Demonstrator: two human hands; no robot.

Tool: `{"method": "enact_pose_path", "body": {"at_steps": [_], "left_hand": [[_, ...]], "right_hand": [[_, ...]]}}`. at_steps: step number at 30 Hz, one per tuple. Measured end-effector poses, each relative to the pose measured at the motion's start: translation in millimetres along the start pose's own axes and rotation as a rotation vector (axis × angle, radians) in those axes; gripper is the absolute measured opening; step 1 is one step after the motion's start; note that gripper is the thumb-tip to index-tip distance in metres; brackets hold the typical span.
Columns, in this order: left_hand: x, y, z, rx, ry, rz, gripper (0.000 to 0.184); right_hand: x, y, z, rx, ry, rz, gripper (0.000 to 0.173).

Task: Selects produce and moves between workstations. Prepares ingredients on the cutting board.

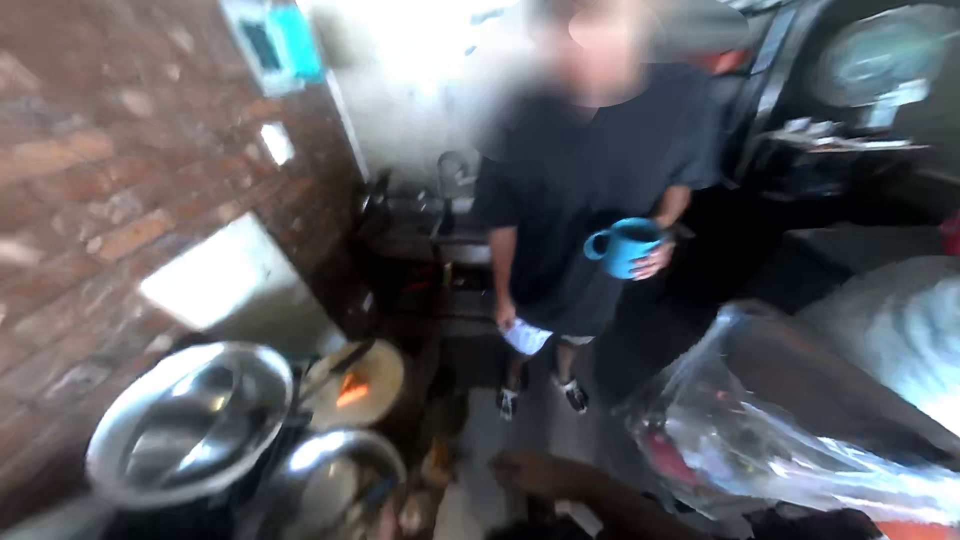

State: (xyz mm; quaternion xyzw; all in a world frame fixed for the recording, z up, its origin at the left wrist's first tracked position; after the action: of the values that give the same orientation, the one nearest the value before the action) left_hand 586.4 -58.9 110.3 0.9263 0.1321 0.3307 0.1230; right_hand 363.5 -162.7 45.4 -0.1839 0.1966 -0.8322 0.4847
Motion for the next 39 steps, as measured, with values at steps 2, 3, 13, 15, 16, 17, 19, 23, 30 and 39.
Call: {"method": "enact_pose_path", "body": {"at_steps": [2,3,13,15,16,17,19,23,30,39], "left_hand": [[-3,13,17,0.075,0.033,-0.112,0.044],[-4,19,27,0.092,0.067,-0.156,0.043],[-22,90,78,0.563,0.231,-0.465,0.036],[-31,107,91,0.634,0.296,-0.415,0.036],[-36,116,99,0.668,0.316,-0.379,0.037],[-40,126,107,0.705,0.323,-0.339,0.038],[-46,148,124,0.767,0.326,-0.245,0.039],[-45,188,159,0.796,0.335,-0.053,0.036],[-57,219,197,0.739,0.328,0.143,0.042],[-61,230,212,0.712,0.389,0.224,0.034]], "right_hand": [[25,36,24,0.01,-0.09,0.08,0.049],[37,54,41,0.017,-0.125,0.111,0.049],[133,315,137,0.268,-0.735,0.157,0.053],[132,359,151,0.375,-0.858,0.129,0.056],[128,379,156,0.424,-0.914,0.11,0.057],[124,397,160,0.453,-0.964,0.098,0.057],[113,426,165,0.485,-1.016,0.087,0.053],[103,445,179,0.638,-0.97,-0.033,0.033],[132,397,172,0.333,-0.893,-0.032,0.048],[164,298,93,-0.23,-0.195,0.078,0.041]]}}
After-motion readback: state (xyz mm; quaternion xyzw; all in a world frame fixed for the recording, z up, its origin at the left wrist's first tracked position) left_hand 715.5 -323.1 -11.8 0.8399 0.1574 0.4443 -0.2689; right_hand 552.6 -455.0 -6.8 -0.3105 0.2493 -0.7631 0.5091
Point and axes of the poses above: each hand's wrist, its own y-axis towards the middle knuckle, its own x-axis out of the back of the hand, z = x × y, the point moved 7 cm from there along y, towards the middle knuckle, and after that the axes turned 9 degrees about z, right-handed, at the moved point
